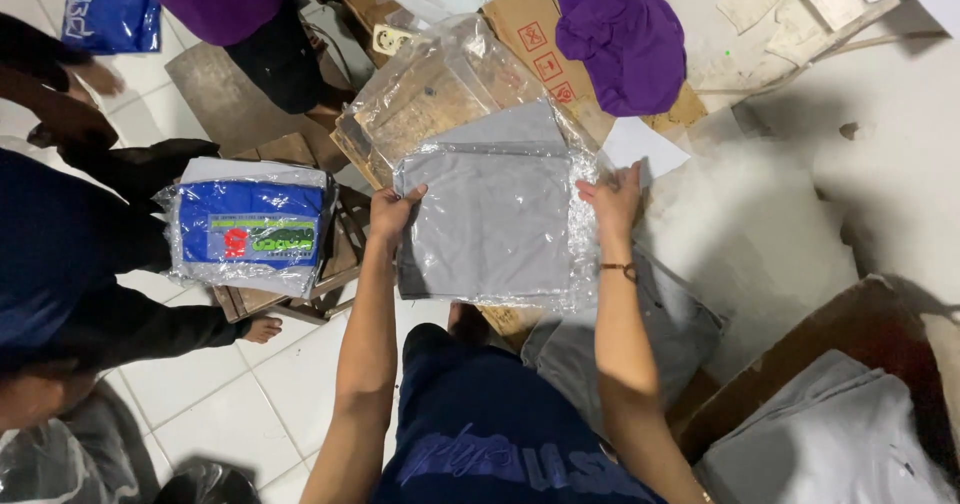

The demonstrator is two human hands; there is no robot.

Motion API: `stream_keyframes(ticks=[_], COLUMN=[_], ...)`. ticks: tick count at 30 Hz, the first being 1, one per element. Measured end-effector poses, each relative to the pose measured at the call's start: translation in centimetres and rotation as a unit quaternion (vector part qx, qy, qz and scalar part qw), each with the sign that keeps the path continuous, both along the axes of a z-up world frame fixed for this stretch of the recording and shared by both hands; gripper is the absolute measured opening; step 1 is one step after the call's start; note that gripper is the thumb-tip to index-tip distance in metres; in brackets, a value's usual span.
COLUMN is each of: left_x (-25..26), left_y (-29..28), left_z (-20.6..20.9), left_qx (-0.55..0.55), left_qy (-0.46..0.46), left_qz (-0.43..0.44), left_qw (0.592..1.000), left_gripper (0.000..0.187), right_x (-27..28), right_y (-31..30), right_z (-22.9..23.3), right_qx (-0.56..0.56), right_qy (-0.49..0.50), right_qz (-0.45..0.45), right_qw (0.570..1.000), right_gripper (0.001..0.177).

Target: The person places a folded grey t-shirt into a clear plastic bag on a wooden table. They smooth the shirt inside the bag, fold the plastic over, and seal it. The person then picks up the packaged shirt and places it on a stack of other packaged items.

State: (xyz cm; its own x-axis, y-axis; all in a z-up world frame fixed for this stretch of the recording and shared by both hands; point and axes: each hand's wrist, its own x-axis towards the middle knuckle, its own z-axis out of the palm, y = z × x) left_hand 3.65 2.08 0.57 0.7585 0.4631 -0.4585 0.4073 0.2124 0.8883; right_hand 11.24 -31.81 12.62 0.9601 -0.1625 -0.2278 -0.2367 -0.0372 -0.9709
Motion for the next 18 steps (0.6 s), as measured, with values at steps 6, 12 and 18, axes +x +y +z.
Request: stream_keyframes(ticks=[6, 12, 18], left_x=[-0.5, 0.5, -0.6], left_y=[-0.7, 0.8, -0.2], left_z=[1.9, -3.3, 1.8], left_qx=[0.002, 0.013, 0.004], left_qy=[0.013, 0.011, 0.017], left_qz=[0.009, 0.001, 0.007], left_qw=[1.0, 1.0, 1.0], left_gripper=[0.019, 0.018, 0.019], right_x=[-3.3, 2.1, -8.4], right_y=[3.0, -3.0, -1.1], right_z=[-0.5, -5.5, -3.9], right_qx=[-0.096, -0.122, -0.348], right_qy=[-0.081, -0.158, -0.24], right_qz=[0.173, -0.051, 0.321], right_qw=[0.977, 0.979, 0.847], right_gripper=[0.044, 0.067, 0.049])
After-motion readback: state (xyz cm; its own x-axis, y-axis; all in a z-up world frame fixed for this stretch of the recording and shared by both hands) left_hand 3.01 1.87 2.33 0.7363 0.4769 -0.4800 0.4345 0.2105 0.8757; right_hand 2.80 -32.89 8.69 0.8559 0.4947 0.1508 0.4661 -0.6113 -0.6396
